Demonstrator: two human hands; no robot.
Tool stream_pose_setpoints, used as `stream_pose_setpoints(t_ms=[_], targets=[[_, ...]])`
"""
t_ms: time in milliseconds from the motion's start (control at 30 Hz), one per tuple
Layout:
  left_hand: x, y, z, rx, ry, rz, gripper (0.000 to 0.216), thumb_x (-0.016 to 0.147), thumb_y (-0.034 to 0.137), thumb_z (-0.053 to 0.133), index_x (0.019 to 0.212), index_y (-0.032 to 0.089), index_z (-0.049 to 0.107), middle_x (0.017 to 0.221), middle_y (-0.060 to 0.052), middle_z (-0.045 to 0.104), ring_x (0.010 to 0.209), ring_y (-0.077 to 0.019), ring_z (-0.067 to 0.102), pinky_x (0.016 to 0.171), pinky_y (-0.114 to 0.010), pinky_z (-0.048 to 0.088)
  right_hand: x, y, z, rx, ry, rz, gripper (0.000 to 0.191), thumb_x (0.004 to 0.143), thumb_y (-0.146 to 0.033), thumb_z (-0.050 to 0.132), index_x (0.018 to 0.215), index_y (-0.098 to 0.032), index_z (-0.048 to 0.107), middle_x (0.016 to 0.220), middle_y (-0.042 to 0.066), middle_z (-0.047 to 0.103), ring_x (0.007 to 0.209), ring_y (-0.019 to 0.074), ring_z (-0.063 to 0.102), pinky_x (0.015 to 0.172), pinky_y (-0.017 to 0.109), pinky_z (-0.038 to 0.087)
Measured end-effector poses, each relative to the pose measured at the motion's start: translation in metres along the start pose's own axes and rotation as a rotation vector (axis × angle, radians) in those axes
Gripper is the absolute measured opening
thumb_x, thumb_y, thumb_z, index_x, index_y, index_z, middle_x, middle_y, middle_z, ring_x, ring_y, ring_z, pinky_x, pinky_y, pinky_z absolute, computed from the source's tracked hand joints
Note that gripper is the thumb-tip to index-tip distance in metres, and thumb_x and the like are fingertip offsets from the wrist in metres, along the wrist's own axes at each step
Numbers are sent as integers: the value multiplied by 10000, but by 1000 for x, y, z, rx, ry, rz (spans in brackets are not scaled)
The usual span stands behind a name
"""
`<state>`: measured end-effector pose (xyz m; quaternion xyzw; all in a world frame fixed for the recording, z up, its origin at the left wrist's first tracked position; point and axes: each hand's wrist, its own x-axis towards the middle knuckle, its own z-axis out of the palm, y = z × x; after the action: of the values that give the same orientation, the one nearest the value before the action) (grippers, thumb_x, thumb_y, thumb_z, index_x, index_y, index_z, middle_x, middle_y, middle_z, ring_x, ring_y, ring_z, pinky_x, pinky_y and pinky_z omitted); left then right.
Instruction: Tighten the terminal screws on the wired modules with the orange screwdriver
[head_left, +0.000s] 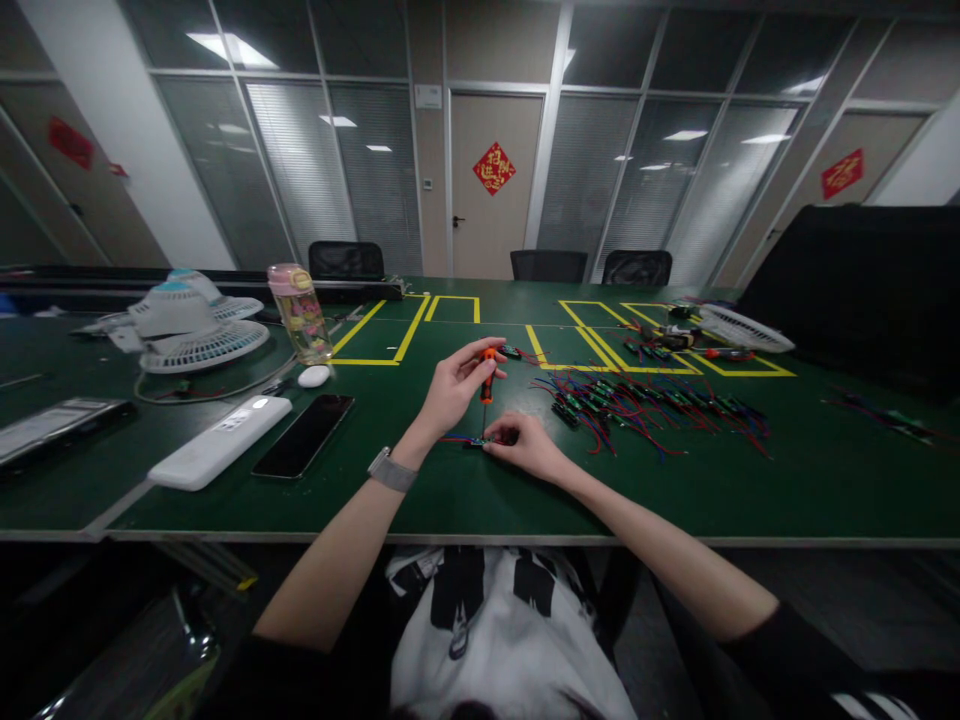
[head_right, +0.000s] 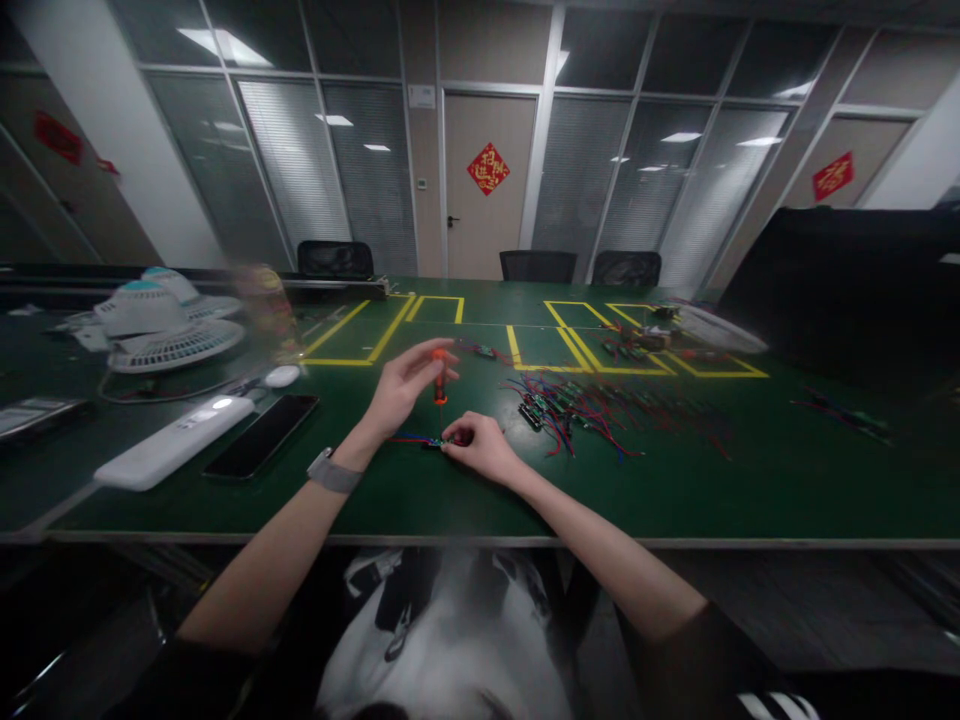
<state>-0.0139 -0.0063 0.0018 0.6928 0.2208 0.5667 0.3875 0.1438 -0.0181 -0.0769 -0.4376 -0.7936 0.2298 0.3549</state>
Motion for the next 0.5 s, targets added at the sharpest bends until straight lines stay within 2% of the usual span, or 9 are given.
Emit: stream_pose_setpoints(t_ms=[167,233,400,500], targets=[[0,0,0,-19,3,0,340,870,314,545,1173,171,601,1055,-90,676,838,-157,668,775,-293,531,0,1,1,2,3,15,103,722,-184,700,811,-143,730,705,8,589,622,107,525,600,231,409],[0,-1,0,31,32,10,337,854,312,571,1158,173,610,1016,-78,682,810,-145,659,745,-275,529,0,2,1,0,8,11,103,721,-194,704,810,-151,732,704,6,590,620,106,523,598,230,411],[-2,-1,1,241,140,108,234,794,316,657,989,188,670,939,-36,654,790,-115,617,702,-217,504,1,4,3,-5,13,-6,106,722,-202,704,813,-156,734,692,2,583,611,102,513,593,228,410],[-4,3,0,212,59,87,259,872,334,550,1068,196,647,973,-50,646,791,-120,634,710,-231,523,1,4,3,-7,11,-7,102,724,-196,703,814,-158,732,688,0,580,612,102,512,591,227,412]])
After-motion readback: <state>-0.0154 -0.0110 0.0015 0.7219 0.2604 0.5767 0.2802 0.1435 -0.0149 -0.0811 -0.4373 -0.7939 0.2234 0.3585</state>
